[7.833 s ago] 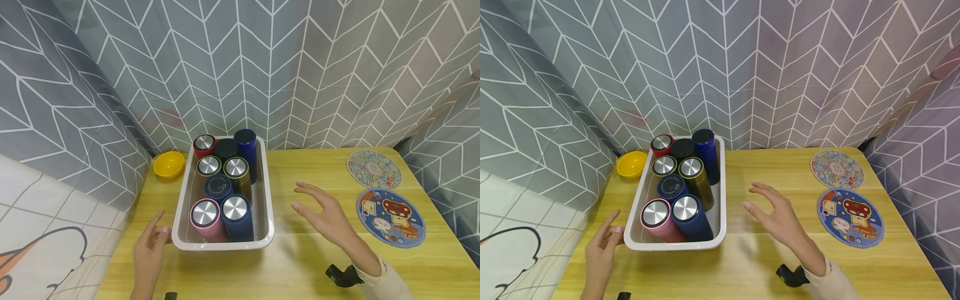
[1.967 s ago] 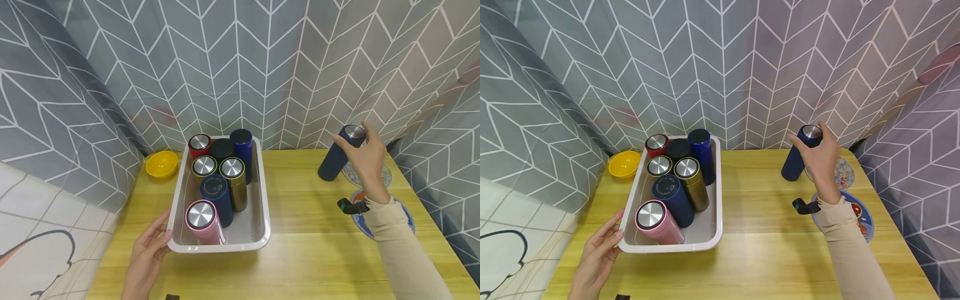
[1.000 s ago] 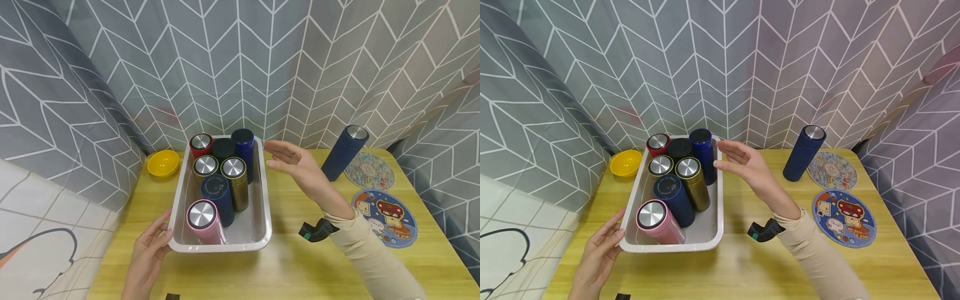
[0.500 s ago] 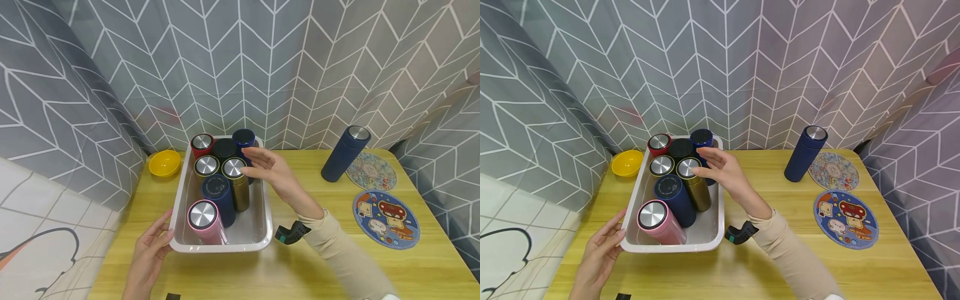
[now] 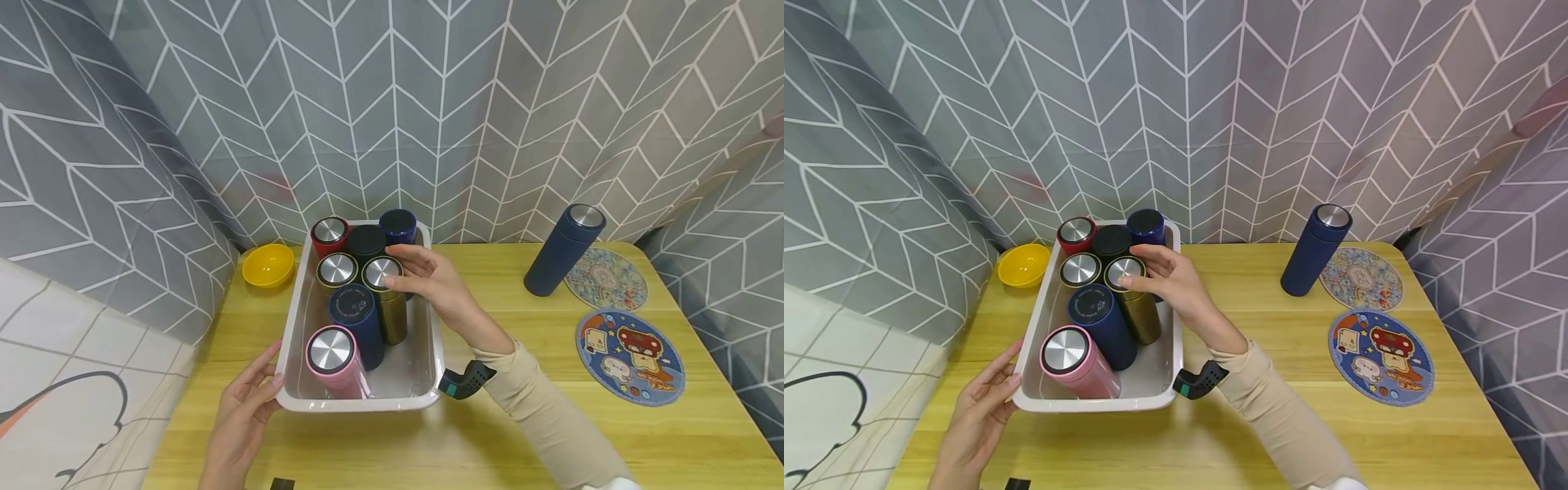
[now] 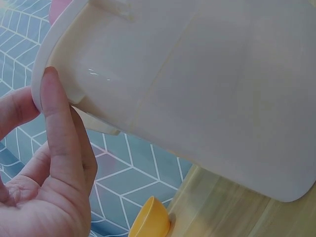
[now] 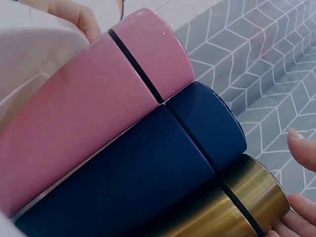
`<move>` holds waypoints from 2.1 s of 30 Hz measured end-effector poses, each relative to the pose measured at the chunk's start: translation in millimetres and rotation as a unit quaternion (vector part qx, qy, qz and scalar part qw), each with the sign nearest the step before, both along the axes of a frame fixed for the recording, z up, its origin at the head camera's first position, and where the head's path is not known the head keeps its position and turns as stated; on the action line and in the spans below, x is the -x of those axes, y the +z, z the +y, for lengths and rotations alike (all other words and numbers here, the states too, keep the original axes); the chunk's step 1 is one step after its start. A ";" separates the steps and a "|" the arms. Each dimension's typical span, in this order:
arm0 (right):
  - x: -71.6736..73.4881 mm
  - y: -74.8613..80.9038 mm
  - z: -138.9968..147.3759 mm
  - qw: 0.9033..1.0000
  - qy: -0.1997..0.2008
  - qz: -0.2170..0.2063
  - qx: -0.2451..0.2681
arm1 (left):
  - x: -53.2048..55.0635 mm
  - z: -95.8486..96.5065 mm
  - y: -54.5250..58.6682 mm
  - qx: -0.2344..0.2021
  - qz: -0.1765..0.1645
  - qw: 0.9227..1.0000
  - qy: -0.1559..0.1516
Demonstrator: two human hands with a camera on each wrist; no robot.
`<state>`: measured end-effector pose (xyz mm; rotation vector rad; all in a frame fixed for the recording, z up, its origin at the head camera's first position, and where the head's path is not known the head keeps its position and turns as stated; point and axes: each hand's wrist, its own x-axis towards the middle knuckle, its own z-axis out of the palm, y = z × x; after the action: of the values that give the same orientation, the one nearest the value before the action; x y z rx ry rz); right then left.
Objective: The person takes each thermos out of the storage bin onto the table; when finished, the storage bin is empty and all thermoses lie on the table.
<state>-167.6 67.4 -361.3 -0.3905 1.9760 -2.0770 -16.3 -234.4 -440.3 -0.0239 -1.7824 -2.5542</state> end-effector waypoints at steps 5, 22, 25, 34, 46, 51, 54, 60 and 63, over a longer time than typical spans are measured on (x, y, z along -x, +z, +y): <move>0.7 -4.2 0.8 1.000 0.012 0.011 -0.012 | -0.5 -0.5 -1.9 -0.003 0.002 1.000 -0.004; 3.7 -11.1 -3.5 0.993 0.025 0.042 -0.109 | -0.3 0.6 1.9 -0.015 0.003 1.000 -0.005; 3.9 -12.3 -3.8 0.992 0.028 0.048 -0.114 | -0.5 0.3 1.8 -0.009 -0.002 1.000 -0.002; 2.7 -12.5 -4.4 0.993 0.026 0.047 -0.100 | -0.8 -0.2 1.4 -0.003 -0.001 1.000 -0.004; 0.4 -11.3 -0.6 0.989 0.057 0.078 -0.112 | -1.5 0.2 2.4 -0.003 -0.002 1.000 -0.001; -0.4 -15.2 0.7 0.990 0.042 0.088 -0.100 | -1.6 0.3 2.4 -0.010 0.003 1.000 -0.003; -0.9 -16.9 1.5 0.991 0.017 0.084 -0.100 | -1.3 0.4 2.0 -0.018 0.009 1.000 -0.007; -2.4 -17.1 3.7 0.991 -0.005 0.083 -0.103 | -1.1 0.8 1.5 -0.021 0.009 1.000 -0.011; -4.2 -13.7 4.7 0.991 -0.012 0.081 -0.103 | -1.3 0.8 0.8 -0.017 0.007 1.000 -0.008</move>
<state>-163.4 72.1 -375.0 -0.5082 2.2730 -1.8831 -15.0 -233.6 -439.5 -0.0564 -1.7404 -2.5891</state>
